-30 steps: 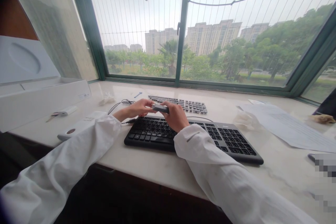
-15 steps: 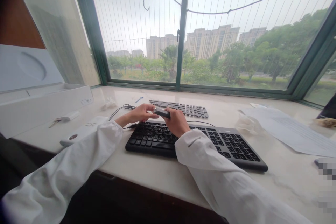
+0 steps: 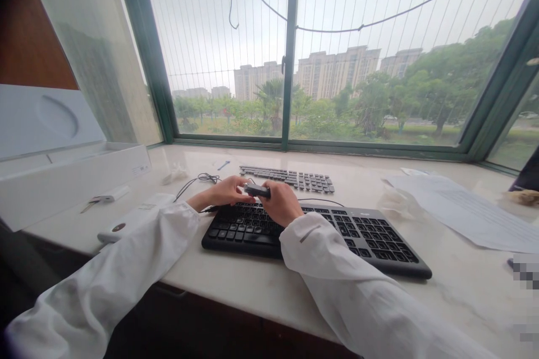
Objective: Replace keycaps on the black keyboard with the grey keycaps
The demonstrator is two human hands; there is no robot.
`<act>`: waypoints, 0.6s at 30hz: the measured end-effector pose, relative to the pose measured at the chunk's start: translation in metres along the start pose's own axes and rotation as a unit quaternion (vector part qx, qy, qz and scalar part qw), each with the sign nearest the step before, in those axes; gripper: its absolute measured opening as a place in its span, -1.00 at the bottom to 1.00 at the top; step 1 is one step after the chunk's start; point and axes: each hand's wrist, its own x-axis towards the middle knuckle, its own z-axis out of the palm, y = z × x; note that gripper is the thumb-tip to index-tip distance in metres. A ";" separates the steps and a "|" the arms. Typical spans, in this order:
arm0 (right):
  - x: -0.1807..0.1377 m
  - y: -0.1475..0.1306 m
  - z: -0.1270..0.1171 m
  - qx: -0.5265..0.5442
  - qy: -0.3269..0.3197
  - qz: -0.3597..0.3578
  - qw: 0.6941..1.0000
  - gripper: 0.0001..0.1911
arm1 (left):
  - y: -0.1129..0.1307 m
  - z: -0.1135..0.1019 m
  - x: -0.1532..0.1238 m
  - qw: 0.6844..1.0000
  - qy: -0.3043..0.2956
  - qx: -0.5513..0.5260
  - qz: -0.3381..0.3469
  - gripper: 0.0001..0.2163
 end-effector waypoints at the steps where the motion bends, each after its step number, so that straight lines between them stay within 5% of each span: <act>1: 0.000 0.000 0.000 -0.001 0.001 0.006 1.000 -0.84 | 0.000 0.000 0.000 1.000 0.001 -0.001 -0.001 -0.65; 11: 0.001 0.003 0.001 0.028 0.004 0.019 0.999 -0.76 | -0.001 -0.002 0.001 0.997 0.074 -0.011 -0.023 -0.60; 18: 0.004 0.003 0.001 0.060 0.001 0.059 0.996 -0.71 | 0.000 0.003 0.002 0.997 0.070 -0.025 0.036 -0.59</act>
